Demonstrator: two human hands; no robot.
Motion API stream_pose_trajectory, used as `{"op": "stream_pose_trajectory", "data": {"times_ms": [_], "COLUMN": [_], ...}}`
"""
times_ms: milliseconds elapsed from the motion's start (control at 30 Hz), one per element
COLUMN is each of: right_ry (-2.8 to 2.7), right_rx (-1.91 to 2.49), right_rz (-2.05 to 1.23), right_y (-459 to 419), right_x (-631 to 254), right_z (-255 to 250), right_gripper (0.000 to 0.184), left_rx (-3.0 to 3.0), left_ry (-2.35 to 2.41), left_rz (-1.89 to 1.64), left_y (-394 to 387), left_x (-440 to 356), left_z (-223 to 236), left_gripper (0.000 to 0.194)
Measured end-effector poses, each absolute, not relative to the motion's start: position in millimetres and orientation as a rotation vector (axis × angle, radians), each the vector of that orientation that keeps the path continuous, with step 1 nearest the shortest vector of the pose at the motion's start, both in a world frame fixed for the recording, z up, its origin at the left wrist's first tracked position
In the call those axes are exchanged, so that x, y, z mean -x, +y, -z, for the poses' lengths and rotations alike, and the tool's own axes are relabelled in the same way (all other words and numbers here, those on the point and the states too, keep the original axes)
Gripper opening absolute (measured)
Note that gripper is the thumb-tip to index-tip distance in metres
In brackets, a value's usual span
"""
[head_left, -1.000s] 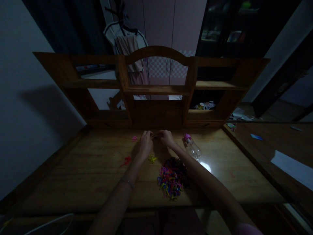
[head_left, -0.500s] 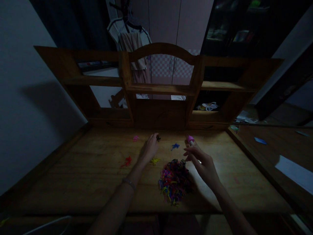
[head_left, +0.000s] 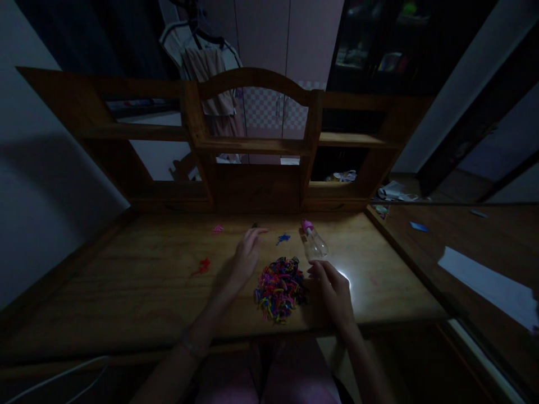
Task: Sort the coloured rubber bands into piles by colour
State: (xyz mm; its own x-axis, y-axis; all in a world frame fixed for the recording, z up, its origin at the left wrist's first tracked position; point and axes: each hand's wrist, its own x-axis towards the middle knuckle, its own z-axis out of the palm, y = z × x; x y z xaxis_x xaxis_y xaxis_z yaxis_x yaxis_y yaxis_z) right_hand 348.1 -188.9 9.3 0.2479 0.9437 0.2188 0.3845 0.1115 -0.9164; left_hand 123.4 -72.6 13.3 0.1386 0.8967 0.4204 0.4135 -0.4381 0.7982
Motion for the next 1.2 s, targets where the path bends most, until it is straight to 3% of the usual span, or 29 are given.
{"op": "stream_pose_trajectory", "data": {"times_ms": [133,267,667,1200], "right_ry": [-1.471,-1.654,-1.717,-1.576], "right_rx": [1.381,1.343,1.201,1.144], "right_rz": [-0.656,-0.586,-0.675,-0.776], "right_y": [-173,-158,-151,-170], "right_x": [-341,-328,-308,-305], "right_z": [-10,-6,9,2], "right_gripper": [0.041,0.044,0.05,0.061], "left_rx": [-1.742,-1.617,-1.772,-1.832], "left_ry": [1.137,1.195,1.261,1.187], "left_rz": [-1.049,-1.067,-1.03,-1.14], "left_y": [-149,-185,-151,-173], "left_x": [-125,-122,-152,-151], "left_z": [3,17,23,16], "left_gripper": [0.035,0.039,0.05,0.04]}}
